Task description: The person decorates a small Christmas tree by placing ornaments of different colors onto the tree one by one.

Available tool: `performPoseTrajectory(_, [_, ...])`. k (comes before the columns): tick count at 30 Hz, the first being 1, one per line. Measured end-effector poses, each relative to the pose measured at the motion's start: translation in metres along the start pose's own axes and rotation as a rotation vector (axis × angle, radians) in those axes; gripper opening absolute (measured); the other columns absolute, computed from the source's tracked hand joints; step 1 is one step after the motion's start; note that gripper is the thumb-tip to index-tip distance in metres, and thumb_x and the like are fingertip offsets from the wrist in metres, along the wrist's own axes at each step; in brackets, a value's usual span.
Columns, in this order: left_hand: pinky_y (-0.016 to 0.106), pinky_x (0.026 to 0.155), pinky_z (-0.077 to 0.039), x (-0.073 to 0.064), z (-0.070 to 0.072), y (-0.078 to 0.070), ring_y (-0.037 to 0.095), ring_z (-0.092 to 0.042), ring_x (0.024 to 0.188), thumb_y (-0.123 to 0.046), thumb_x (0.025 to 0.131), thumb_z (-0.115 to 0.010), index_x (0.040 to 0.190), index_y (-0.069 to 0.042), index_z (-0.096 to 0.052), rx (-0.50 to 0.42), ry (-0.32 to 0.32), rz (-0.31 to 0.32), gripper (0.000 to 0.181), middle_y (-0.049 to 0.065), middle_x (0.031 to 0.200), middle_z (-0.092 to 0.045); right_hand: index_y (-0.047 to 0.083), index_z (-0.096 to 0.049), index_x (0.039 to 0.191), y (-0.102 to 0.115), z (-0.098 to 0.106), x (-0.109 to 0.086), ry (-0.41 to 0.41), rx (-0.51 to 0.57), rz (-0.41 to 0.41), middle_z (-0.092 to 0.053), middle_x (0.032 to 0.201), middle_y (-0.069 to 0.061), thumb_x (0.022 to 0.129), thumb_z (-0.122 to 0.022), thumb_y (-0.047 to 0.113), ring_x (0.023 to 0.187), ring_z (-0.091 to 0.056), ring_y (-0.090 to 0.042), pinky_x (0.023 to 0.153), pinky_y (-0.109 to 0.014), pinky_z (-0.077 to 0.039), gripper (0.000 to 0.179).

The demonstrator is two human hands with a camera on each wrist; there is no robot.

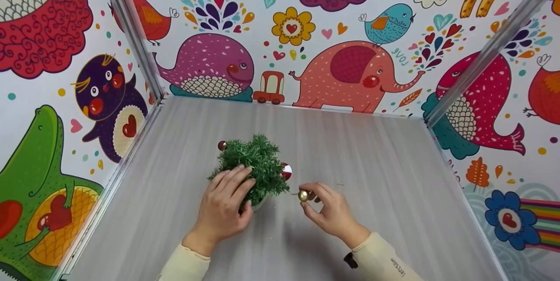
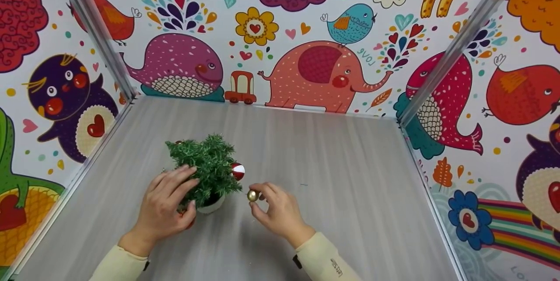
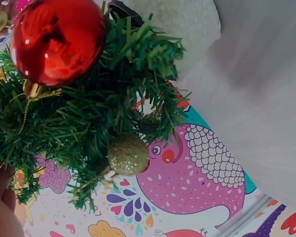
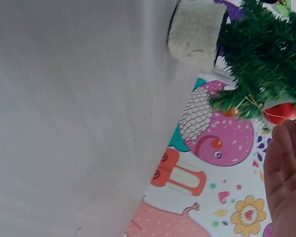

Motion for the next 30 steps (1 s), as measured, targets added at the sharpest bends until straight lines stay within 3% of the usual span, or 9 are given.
performPoseTrajectory(6, [0.047, 0.102, -0.038, 0.001, -0.001, -0.003, 0.031, -0.056, 0.123, -0.019, 0.073, -0.061, 0.109, -0.007, -0.069, -0.014, -0.006, -0.005, 0.039, 0.011, 0.130, -0.062, 0.013, -0.064, 0.120, 0.015, -0.004, 0.004, -0.008, 0.032, 0.049, -0.065, 0.106, 0.009, 0.083, -0.072, 0.006, 0.085, -0.063, -0.006, 0.065, -0.021, -0.053, 0.039])
performPoseTrajectory(13, [0.047, 0.100, -0.039, 0.003, -0.003, -0.007, 0.029, -0.057, 0.122, -0.027, 0.074, -0.070, 0.109, -0.008, -0.070, -0.013, -0.032, -0.020, 0.040, 0.011, 0.128, -0.064, 0.011, -0.062, 0.120, 0.032, -0.008, 0.013, -0.007, 0.072, 0.103, -0.065, 0.105, 0.007, 0.085, -0.072, 0.008, 0.085, -0.063, -0.007, 0.061, -0.026, -0.055, 0.036])
performPoseTrajectory(19, [0.046, 0.101, -0.038, 0.002, -0.004, -0.012, 0.029, -0.056, 0.124, -0.037, 0.090, -0.062, 0.105, -0.011, -0.071, -0.021, -0.027, -0.044, 0.031, 0.010, 0.133, -0.061, 0.010, -0.062, 0.120, 0.048, -0.011, 0.021, -0.032, 0.111, 0.155, -0.064, 0.108, 0.004, 0.086, -0.071, 0.006, 0.088, -0.063, -0.009, 0.063, -0.023, -0.054, 0.036])
performPoseTrajectory(22, [0.046, 0.102, -0.037, 0.002, -0.005, -0.014, 0.030, -0.054, 0.126, -0.041, 0.094, -0.059, 0.102, -0.013, -0.073, -0.019, -0.018, -0.061, 0.033, 0.010, 0.138, -0.058, 0.007, -0.062, 0.120, 0.054, -0.012, 0.023, -0.057, 0.155, 0.178, -0.063, 0.111, -0.001, 0.084, -0.071, 0.004, 0.087, -0.062, -0.012, 0.063, -0.023, -0.053, 0.037])
performPoseTrajectory(25, [0.045, 0.103, -0.037, 0.002, -0.007, -0.016, 0.030, -0.052, 0.129, -0.043, 0.092, -0.062, 0.100, -0.014, -0.075, -0.018, -0.010, -0.069, 0.032, 0.010, 0.142, -0.055, 0.004, -0.063, 0.118, 0.062, -0.011, 0.027, -0.073, 0.202, 0.181, -0.063, 0.111, -0.005, 0.082, -0.073, 0.000, 0.086, -0.062, -0.013, 0.062, -0.023, -0.053, 0.038])
performPoseTrajectory(30, [0.044, 0.104, -0.036, 0.001, -0.007, -0.019, 0.030, -0.051, 0.130, -0.041, 0.081, -0.074, 0.094, -0.015, -0.077, -0.030, -0.009, -0.074, 0.029, 0.010, 0.142, -0.055, -0.004, -0.063, 0.114, 0.079, -0.006, 0.037, -0.092, 0.285, 0.196, -0.063, 0.106, -0.012, 0.074, -0.074, -0.010, 0.083, -0.062, -0.018, 0.059, -0.026, -0.054, 0.041])
Point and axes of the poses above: each hand's wrist, its own x-axis towards the middle knuckle, its own z-axis out of the back of the hand, y = z × x, the point moved 7 cm from there along x, towards the middle knuckle
